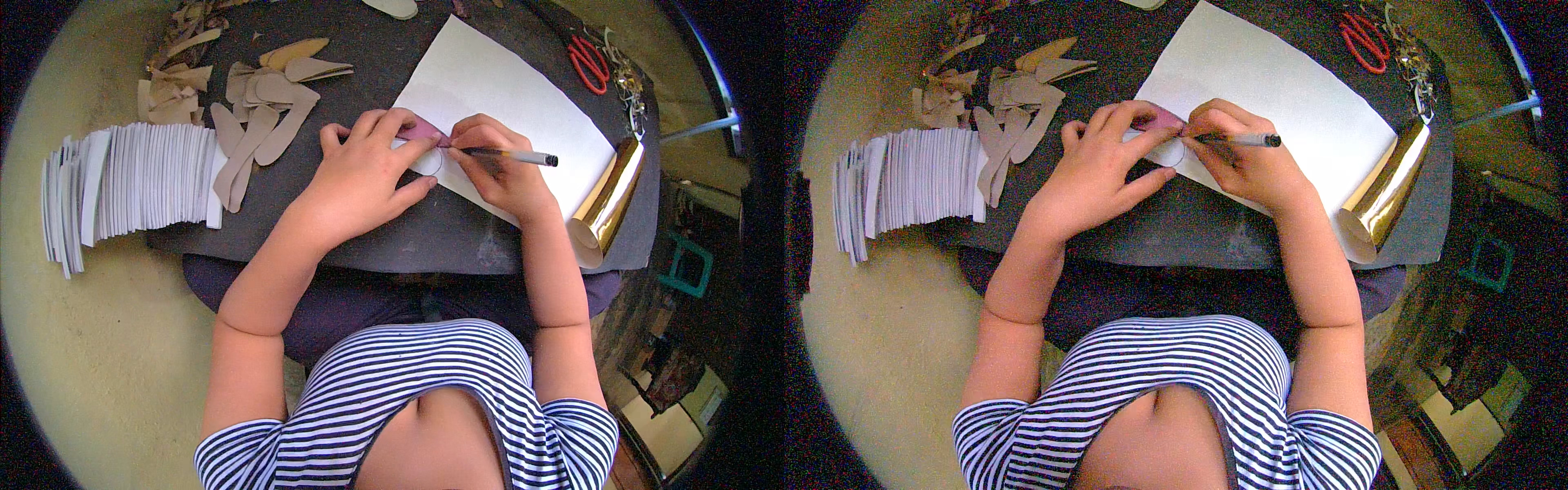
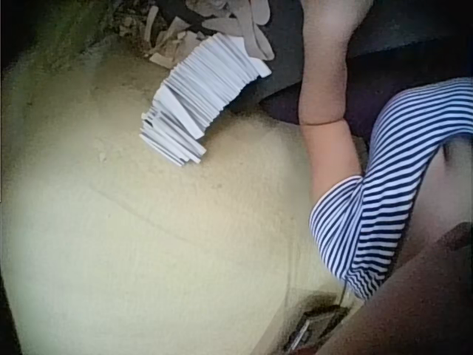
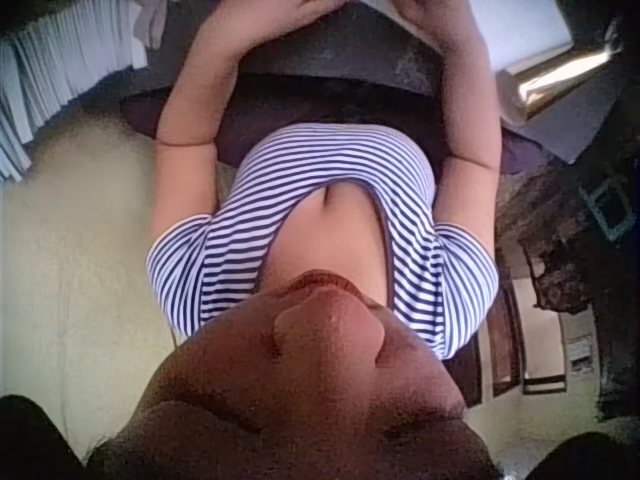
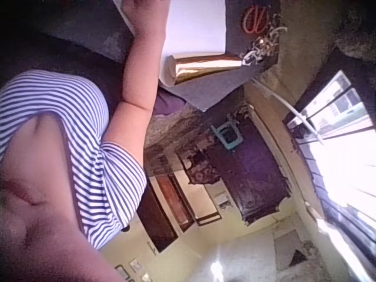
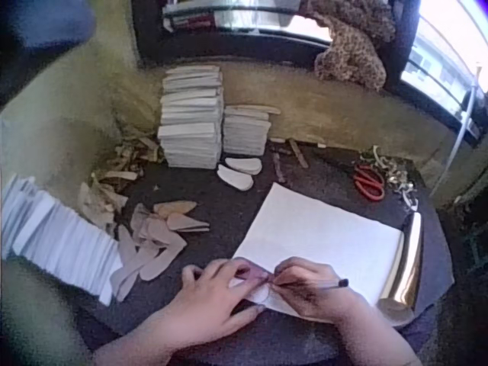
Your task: The person traces the outline of a pink shoe insole onto a white sheet of paper using a pen. They hold the insole steady with one hand while drawing the contour with the other, then lift the insole to reveal the traced shape.
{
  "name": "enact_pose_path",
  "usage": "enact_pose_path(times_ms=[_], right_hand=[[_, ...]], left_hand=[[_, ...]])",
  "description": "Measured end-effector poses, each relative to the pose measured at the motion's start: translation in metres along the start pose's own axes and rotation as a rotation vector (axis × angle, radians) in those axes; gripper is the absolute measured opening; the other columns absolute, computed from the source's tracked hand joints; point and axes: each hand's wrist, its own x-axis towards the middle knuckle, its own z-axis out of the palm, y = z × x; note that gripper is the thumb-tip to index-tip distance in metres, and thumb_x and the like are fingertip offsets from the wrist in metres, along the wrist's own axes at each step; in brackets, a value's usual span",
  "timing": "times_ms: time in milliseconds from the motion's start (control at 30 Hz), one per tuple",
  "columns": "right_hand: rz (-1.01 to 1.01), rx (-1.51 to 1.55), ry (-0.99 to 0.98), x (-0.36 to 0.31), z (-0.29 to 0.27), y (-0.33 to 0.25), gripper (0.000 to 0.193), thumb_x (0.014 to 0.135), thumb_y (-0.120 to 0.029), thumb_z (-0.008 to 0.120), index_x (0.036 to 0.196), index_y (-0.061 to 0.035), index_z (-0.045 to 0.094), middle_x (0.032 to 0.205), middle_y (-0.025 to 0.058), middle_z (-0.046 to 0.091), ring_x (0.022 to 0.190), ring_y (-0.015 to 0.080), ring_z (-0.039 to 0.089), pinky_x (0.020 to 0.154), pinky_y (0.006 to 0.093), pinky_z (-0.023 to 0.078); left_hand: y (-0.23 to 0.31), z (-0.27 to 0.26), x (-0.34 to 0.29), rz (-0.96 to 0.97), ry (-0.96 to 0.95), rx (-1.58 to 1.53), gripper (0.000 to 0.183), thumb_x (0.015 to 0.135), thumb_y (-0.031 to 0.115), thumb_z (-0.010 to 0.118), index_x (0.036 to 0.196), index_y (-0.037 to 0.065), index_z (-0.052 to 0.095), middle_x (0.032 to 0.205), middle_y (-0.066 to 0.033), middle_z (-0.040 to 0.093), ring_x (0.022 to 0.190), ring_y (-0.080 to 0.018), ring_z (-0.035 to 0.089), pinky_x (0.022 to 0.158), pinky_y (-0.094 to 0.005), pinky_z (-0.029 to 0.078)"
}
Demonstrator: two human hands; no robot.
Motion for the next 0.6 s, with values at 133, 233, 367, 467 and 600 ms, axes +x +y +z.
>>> enact_pose_path(times_ms=[133, 233, 367, 467, 600], right_hand=[[-0.022, 0.032, 0.015, -0.0011, 0.0013, 0.0029, 0.019, 0.081, -0.003, 0.071, 0.091, -0.0031, 0.055, 0.090, 0.0137, 0.063, 0.081, 0.0291, 0.064, 0.071, 0.0345, 0.053], [-0.033, 0.041, 0.009, 0.0014, 0.0045, -0.0007, 0.018, 0.081, -0.003, 0.071, 0.091, -0.0033, 0.055, 0.090, 0.0138, 0.064, 0.081, 0.0295, 0.064, 0.071, 0.0348, 0.053], [0.010, -0.021, 0.010, -0.0010, 0.0004, 0.0018, 0.017, 0.082, -0.003, 0.071, 0.091, -0.0034, 0.056, 0.091, 0.0137, 0.064, 0.081, 0.0300, 0.065, 0.072, 0.0348, 0.053], [-0.014, -0.005, 0.018, -0.0002, 0.0042, 0.0027, 0.017, 0.082, -0.003, 0.070, 0.092, -0.0031, 0.057, 0.091, 0.0136, 0.064, 0.081, 0.0301, 0.065, 0.072, 0.0347, 0.053], [-0.028, 0.025, 0.020, 0.0023, 0.0072, 0.0002, 0.017, 0.082, -0.003, 0.070, 0.092, -0.0030, 0.057, 0.091, 0.0138, 0.064, 0.082, 0.0298, 0.065, 0.071, 0.0349, 0.053]], left_hand=[[-0.0014, 0.0005, -0.0005, 0.003, 0.004, -0.008, 0.047, 0.086, 0.037, 0.063, 0.129, 0.018, 0.056, 0.130, -0.0060, 0.048, 0.124, -0.0268, 0.043, 0.095, -0.0485, 0.032], [-0.0022, 0.0010, -0.0002, -0.006, 0.001, -0.042, 0.047, 0.087, 0.035, 0.063, 0.129, 0.018, 0.056, 0.130, -0.0067, 0.047, 0.124, -0.0273, 0.043, 0.095, -0.0487, 0.032], [-0.0024, -0.0004, 0.0004, -0.024, -0.016, -0.085, 0.046, 0.087, 0.034, 0.063, 0.129, 0.017, 0.056, 0.131, -0.0075, 0.047, 0.124, -0.0278, 0.042, 0.094, -0.0486, 0.032], [-0.0006, -0.0012, 0.0012, -0.033, -0.020, -0.092, 0.046, 0.087, 0.033, 0.062, 0.129, 0.016, 0.055, 0.131, -0.0079, 0.047, 0.124, -0.0281, 0.042, 0.093, -0.0483, 0.033], [-0.0030, 0.0017, 0.0007, -0.027, -0.003, -0.076, 0.046, 0.087, 0.032, 0.062, 0.129, 0.016, 0.055, 0.131, -0.0084, 0.047, 0.123, -0.0289, 0.043, 0.092, -0.0483, 0.034]])
